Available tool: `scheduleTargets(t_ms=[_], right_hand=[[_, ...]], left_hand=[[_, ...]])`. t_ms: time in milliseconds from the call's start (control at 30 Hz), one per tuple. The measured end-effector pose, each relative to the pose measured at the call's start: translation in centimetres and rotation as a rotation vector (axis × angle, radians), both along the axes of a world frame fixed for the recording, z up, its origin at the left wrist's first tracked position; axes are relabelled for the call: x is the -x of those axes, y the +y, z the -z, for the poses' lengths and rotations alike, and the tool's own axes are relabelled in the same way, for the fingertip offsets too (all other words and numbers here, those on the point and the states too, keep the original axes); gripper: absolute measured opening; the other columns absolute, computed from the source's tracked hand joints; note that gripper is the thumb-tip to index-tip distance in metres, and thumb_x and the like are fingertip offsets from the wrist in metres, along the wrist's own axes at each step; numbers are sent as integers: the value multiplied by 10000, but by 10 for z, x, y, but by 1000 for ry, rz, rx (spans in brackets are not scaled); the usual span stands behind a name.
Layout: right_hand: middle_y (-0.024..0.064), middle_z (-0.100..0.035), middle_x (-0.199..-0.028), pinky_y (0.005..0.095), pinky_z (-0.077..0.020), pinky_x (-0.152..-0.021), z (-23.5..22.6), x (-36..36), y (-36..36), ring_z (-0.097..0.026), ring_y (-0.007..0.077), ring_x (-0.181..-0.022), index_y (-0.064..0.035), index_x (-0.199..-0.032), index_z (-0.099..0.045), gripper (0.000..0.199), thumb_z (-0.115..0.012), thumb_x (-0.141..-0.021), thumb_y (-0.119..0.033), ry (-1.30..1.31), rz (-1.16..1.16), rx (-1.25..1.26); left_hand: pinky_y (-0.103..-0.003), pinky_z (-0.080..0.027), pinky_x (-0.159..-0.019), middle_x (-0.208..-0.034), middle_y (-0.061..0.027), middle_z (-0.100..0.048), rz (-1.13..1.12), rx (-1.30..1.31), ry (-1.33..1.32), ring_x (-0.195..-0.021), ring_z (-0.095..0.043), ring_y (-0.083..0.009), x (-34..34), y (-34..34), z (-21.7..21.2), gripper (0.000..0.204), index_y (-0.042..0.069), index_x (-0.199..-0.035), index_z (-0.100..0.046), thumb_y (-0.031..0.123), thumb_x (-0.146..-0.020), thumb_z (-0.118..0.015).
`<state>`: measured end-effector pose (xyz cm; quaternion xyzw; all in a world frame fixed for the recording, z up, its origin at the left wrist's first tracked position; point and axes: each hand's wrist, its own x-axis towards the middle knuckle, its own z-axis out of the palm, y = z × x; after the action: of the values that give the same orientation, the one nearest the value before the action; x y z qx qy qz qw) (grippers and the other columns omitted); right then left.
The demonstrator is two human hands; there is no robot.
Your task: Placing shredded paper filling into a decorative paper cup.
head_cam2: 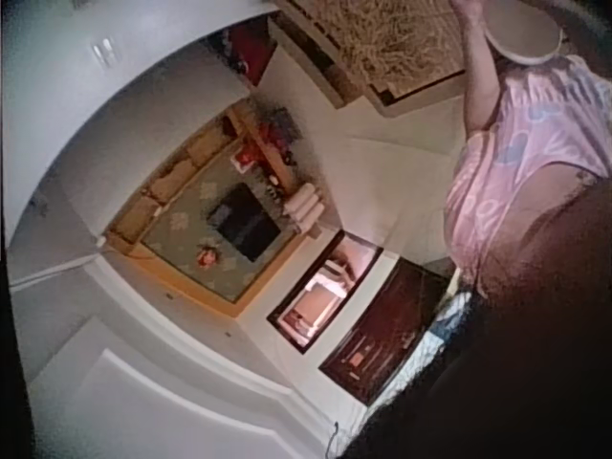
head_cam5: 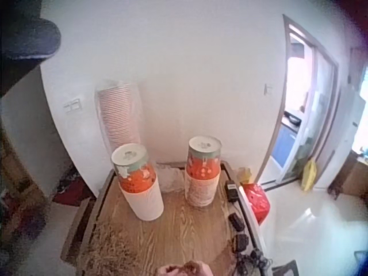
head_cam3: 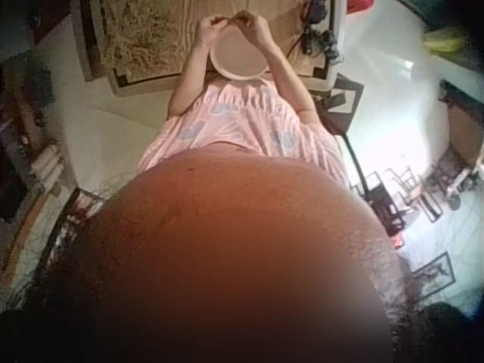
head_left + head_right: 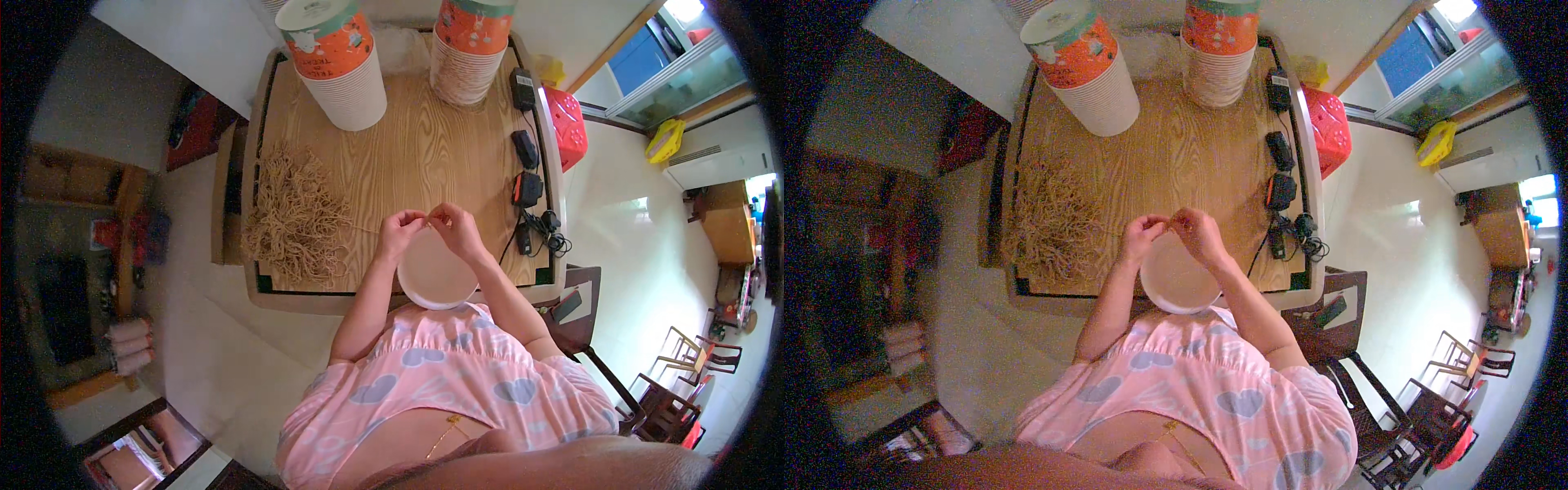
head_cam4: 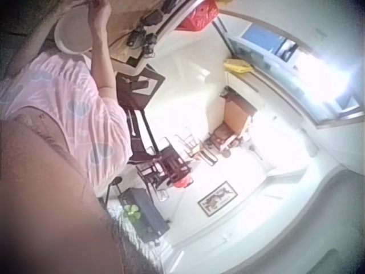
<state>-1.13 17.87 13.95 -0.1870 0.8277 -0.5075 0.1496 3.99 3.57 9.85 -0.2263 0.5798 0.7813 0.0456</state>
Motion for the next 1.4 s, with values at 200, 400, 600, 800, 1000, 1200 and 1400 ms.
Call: scheduleTargets(t_ms=[200,400,600,800,1000,1200,1400], right_hand=[[155,-609,-744,348,-462,-591,1,2,-1,-599,273,-677,-23,-800,-603,84,-593,-758,-95,9,-7,3],[119,-600,-734,319,-451,-598,6,2,-1,-566,217,-666,-17,-800,-592,68,-585,-756,-67,12,82,49],[136,-612,-768,338,-462,-633,3,3,3,-596,254,-724,-26,-800,-604,84,-586,-756,-95,-19,43,-54],[137,-624,-780,329,-471,-623,3,3,3,-608,236,-707,-26,-837,-613,120,-598,-754,-112,-52,34,-34],[92,-620,-728,290,-453,-597,3,5,1,-565,170,-652,-19,-815,-617,89,-602,-754,-82,-80,20,6],[52,-609,-691,261,-432,-582,-1,5,0,-516,109,-617,-10,-788,-609,70,-617,-747,-67,-107,25,21],[52,-589,-680,267,-427,-561,-4,1,3,-504,115,-610,-18,-762,-614,83,-635,-739,-95,-71,19,14]], left_hand=[[-226,-484,-699,-793,-57,-625,-33,-74,63,-718,-591,-112,1,-1,3,108,-5,-874,-604,16,-769,-605],[-223,-480,-662,-790,-50,-627,4,-84,18,-703,-587,-105,-1,-3,1,90,2,-859,-605,34,-775,-605],[-220,-475,-643,-763,-39,-618,-15,15,0,-682,-577,-99,-2,-3,-7,56,8,-831,-601,26,-778,-590],[-218,-474,-656,-766,-37,-612,-26,-98,1,-697,-578,-102,-4,-3,-6,46,14,-821,-592,23,-776,-591],[-225,-478,-680,-804,-48,-622,-53,-200,60,-731,-588,-111,-3,-2,-3,80,7,-860,-597,4,-783,-577],[-236,-483,-629,-798,-41,-622,-22,-187,50,-681,-583,-113,-4,-3,-2,132,24,-906,-599,31,-774,-595],[-213,-475,-617,-767,-35,-626,-34,-143,11,-669,-582,-93,-4,-3,-2,78,10,-855,-620,33,-786,-593]])
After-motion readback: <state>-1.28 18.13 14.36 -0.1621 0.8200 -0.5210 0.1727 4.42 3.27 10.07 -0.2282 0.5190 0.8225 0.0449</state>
